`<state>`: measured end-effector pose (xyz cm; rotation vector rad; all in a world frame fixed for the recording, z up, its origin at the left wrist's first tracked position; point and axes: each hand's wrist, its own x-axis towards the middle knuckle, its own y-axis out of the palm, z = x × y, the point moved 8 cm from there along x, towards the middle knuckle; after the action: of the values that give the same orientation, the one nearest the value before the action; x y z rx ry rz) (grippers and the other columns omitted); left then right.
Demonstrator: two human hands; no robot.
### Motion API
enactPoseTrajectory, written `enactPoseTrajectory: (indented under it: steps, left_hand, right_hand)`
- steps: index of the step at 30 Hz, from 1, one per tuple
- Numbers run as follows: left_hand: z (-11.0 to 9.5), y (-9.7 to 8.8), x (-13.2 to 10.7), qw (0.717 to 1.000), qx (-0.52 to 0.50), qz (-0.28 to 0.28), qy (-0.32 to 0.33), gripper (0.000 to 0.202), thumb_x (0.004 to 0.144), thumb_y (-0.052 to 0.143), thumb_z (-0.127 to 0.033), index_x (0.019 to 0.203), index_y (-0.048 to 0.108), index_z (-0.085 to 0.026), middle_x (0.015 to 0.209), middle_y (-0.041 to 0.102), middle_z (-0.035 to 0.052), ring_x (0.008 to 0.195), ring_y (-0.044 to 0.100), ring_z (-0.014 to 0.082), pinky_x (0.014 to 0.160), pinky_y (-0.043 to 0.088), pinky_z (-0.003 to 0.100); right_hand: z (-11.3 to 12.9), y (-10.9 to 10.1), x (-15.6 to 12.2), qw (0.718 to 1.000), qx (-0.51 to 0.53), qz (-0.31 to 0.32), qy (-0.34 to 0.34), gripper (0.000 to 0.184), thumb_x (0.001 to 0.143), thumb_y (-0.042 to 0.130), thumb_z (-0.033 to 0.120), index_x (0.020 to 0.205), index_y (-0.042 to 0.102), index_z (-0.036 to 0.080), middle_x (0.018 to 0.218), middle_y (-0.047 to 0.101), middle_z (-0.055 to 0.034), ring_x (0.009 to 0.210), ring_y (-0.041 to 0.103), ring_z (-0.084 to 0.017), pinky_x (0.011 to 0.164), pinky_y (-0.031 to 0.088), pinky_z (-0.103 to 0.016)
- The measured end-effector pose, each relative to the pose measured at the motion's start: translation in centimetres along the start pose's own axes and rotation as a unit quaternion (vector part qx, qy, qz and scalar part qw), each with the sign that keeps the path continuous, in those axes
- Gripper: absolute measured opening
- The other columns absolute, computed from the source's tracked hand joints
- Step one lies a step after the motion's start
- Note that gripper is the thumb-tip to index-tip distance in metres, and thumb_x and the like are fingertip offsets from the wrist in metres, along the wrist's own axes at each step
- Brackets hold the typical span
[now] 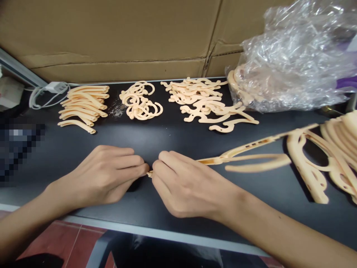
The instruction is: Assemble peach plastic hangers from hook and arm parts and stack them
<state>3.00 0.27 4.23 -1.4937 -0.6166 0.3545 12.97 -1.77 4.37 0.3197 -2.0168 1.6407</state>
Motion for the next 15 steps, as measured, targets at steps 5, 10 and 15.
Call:
enactPoseTrajectory:
  steps: [5,10,15]
  left_hand:
    - [-0.3,0.06,-0.01,1.0,0.026,-0.016,0.0,0.021,0.091,0.053,-0.007,0.077,0.065,-0.016,0.066,0.056,-0.0023,0.058,0.043,0.015,0.051,0.026,0.035]
    - [-0.54,-0.08,-0.05,0.998,0.048,-0.026,-0.012,0.019,0.09,0.054,-0.007,0.077,0.065,-0.016,0.067,0.056,-0.0024,0.058,0.044,0.0155,0.05,0.028,0.035]
    - [-0.77,-0.33,0.09,0.997,0.066,-0.046,-0.022,0.025,0.092,0.051,-0.008,0.072,0.061,-0.017,0.063,0.053,-0.0023,0.056,0.043,0.0154,0.049,0.03,0.034]
  right_hand:
    - [-0.17,0.26,0.0,1.0,-0.009,-0.002,0.014,0.023,0.092,0.056,0.002,0.077,0.072,0.009,0.07,0.064,-0.0107,0.073,0.055,-0.022,0.066,0.051,-0.038]
    - [-0.31,0.34,0.01,1.0,-0.011,-0.01,0.027,0.022,0.088,0.059,-0.003,0.072,0.07,0.009,0.067,0.064,-0.0108,0.072,0.055,-0.022,0.065,0.051,-0.038]
    - [-0.38,0.56,0.04,0.999,-0.009,-0.01,0.03,0.021,0.086,0.061,-0.003,0.072,0.07,0.009,0.07,0.066,-0.0114,0.071,0.055,-0.021,0.066,0.051,-0.038]
